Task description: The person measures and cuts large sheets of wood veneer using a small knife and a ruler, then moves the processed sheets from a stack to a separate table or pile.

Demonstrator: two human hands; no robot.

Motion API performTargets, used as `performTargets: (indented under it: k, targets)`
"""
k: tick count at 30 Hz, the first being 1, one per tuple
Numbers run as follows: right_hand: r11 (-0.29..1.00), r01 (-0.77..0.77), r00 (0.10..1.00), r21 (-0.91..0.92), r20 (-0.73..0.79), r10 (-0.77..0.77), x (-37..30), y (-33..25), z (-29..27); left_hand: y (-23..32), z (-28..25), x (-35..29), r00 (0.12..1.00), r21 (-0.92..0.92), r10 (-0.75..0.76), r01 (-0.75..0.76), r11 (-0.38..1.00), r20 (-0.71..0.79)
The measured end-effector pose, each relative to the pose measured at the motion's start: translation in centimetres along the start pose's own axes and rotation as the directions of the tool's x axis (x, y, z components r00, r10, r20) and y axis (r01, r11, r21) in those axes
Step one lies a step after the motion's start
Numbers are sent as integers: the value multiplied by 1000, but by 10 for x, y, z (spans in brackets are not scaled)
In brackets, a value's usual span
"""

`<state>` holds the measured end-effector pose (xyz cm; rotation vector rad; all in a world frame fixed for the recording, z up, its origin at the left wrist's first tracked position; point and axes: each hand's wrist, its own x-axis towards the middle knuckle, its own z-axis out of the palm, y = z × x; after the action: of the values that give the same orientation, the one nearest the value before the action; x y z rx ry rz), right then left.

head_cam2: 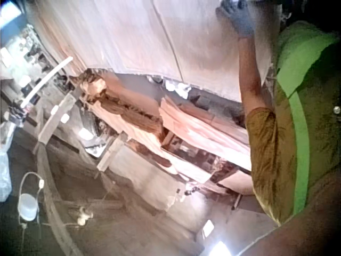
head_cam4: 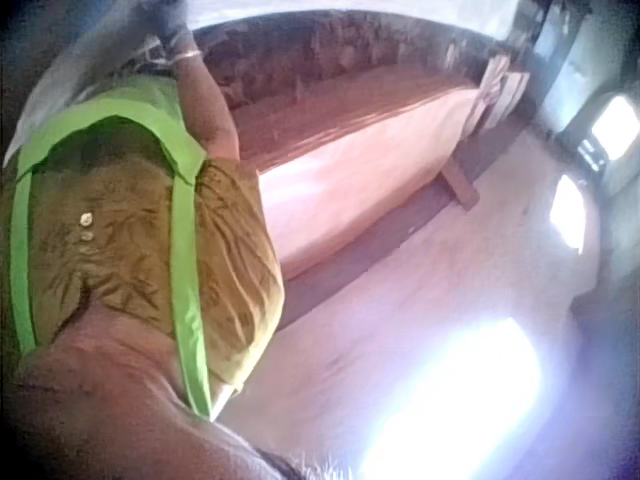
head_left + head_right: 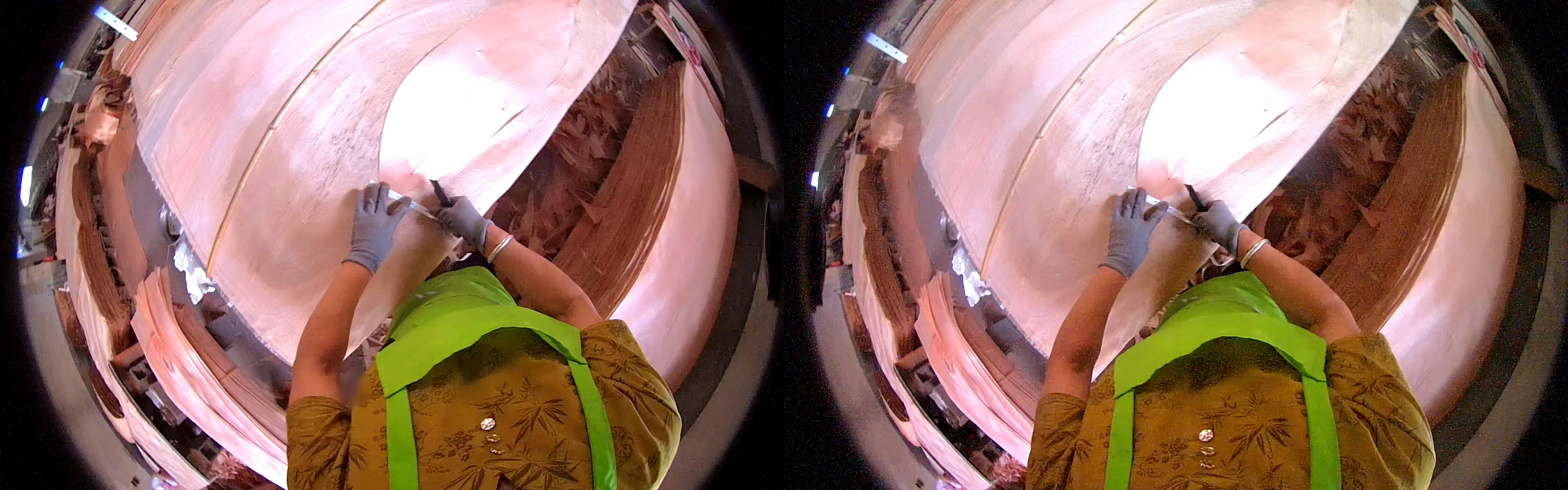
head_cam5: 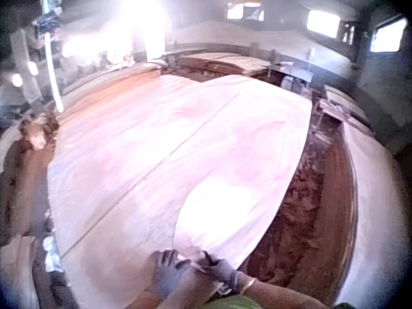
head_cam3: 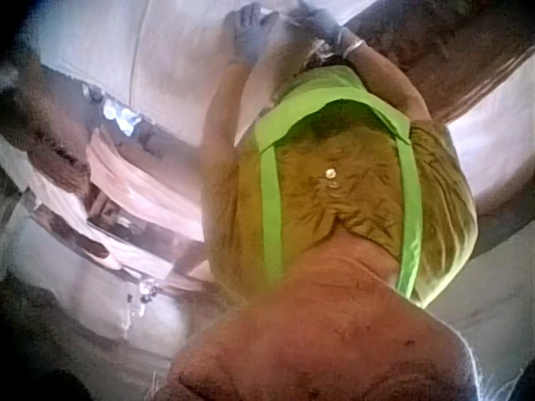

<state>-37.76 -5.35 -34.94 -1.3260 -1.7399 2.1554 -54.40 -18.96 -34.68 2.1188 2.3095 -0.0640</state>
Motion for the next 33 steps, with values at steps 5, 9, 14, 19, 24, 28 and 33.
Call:
performTargets:
  k: [5,9,14,19,24,28,33]
  targets:
    - [921,271,953,-280,216,-215,-16,76,16,14,2,9,999,-33,-33,33,999,-3]
    - [987,-17,967,-162,248,57,-72,-5,14,4,19,-2,992,20,-111,113,993,-58]
    - [999,-2,998,51,70,-2,-22,9,-111,20,-11,25,993,-80,-94,88,993,-76]
    - [990,65,997,126,-37,-61,57,-27,-223,101,-23,133,961,-342,-215,145,928,-176]
    - [986,-35,995,165,93,20,96,-36,-256,153,1,231,964,-66,-19,1,998,-264]
    - [980,-54,997,-192,44,63,82,-66,-260,161,13,245,982,-66,-49,38,997,-183]
    - [998,22,994,51,107,-27,55,22,-245,168,8,252,991,-31,-71,68,997,-118]
